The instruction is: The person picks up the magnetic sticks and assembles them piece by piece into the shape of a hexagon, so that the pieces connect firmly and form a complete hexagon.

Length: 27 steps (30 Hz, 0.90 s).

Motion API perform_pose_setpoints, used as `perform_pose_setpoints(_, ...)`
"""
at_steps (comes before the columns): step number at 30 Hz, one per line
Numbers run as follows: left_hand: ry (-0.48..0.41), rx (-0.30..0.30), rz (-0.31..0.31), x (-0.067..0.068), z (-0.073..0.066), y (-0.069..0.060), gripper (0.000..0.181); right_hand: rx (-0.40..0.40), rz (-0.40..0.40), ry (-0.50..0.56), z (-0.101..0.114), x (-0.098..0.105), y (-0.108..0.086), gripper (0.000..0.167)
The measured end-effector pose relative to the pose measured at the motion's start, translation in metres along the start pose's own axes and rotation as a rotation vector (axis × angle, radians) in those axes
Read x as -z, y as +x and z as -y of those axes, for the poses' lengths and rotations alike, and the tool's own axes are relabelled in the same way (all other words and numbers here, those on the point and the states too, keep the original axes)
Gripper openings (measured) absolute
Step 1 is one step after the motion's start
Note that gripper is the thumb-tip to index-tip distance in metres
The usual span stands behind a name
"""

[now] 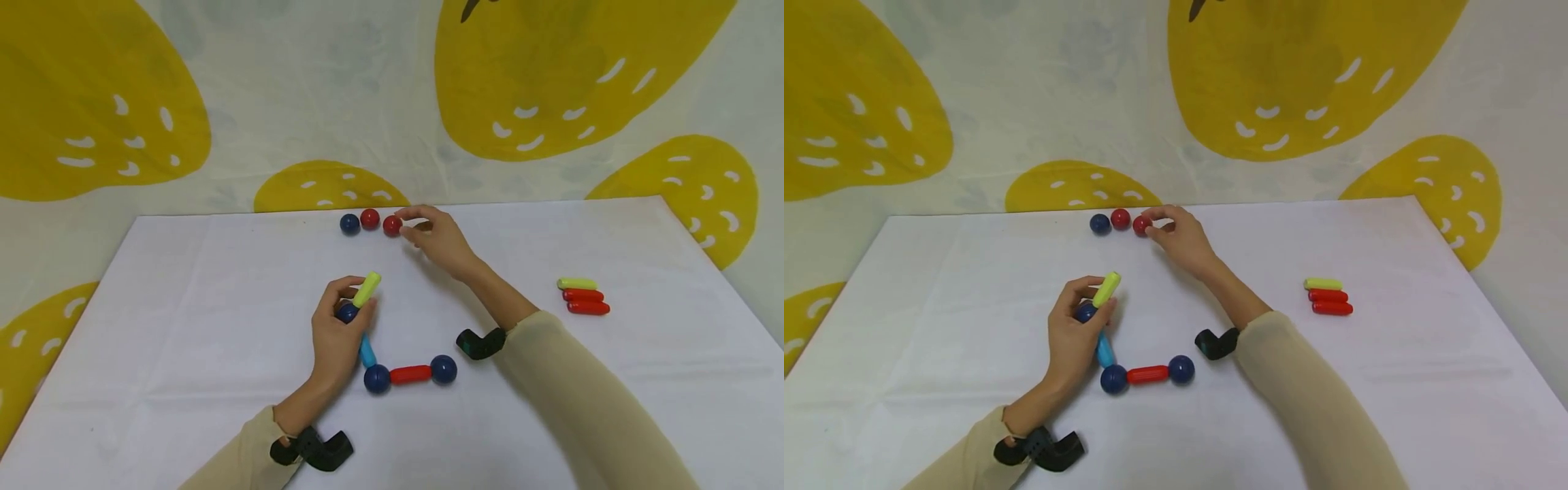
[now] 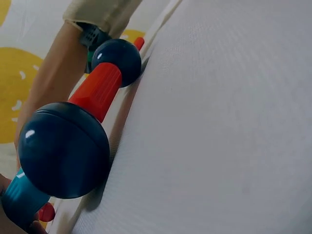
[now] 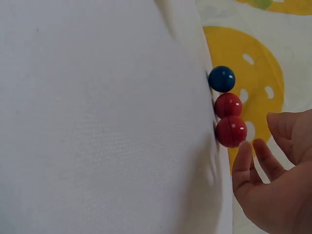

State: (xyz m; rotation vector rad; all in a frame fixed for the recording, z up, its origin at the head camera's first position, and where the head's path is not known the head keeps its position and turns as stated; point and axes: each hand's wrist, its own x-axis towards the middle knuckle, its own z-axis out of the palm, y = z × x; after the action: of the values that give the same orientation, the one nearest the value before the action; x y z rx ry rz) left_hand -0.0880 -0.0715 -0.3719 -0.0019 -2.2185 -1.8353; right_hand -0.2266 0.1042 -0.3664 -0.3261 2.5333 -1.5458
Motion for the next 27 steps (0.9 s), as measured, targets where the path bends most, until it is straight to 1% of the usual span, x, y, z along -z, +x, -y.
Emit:
perform_pose_setpoints(4,-0.007,0.012,0.018,0.0,0.0,0.0,0.031,-0.011,0.029,-0.109,-0.006,-0.005,0.008,0.037)
perform_pose_setpoints(8,-0.027,0.014,0.031,0.0,0.001,0.001,0.031,0.05,0.059,-0.195,-0.01,-0.01,0.014,0.037)
perform_pose_setpoints(11,-0.055,0.017,0.04,0.0,0.001,0.001,0.03,0.1,0.063,-0.24,-0.011,-0.013,0.019,0.038)
perform_pose_setpoints(13,-0.069,0.021,0.043,0.0,0.001,0.001,0.029,0.108,0.061,-0.265,-0.011,-0.014,0.02,0.038)
perform_pose_setpoints(15,-0.078,0.023,0.047,0.0,0.0,0.0,0.029,0.097,0.06,-0.293,-0.011,-0.015,0.021,0.036)
perform_pose_setpoints(20,-0.076,0.014,0.055,-0.001,-0.001,0.0,0.029,0.061,0.076,-0.333,-0.009,-0.014,0.019,0.034)
perform_pose_setpoints(27,-0.073,0.01,0.053,0.0,-0.002,0.001,0.029,0.039,0.079,-0.306,-0.012,-0.012,0.016,0.034)
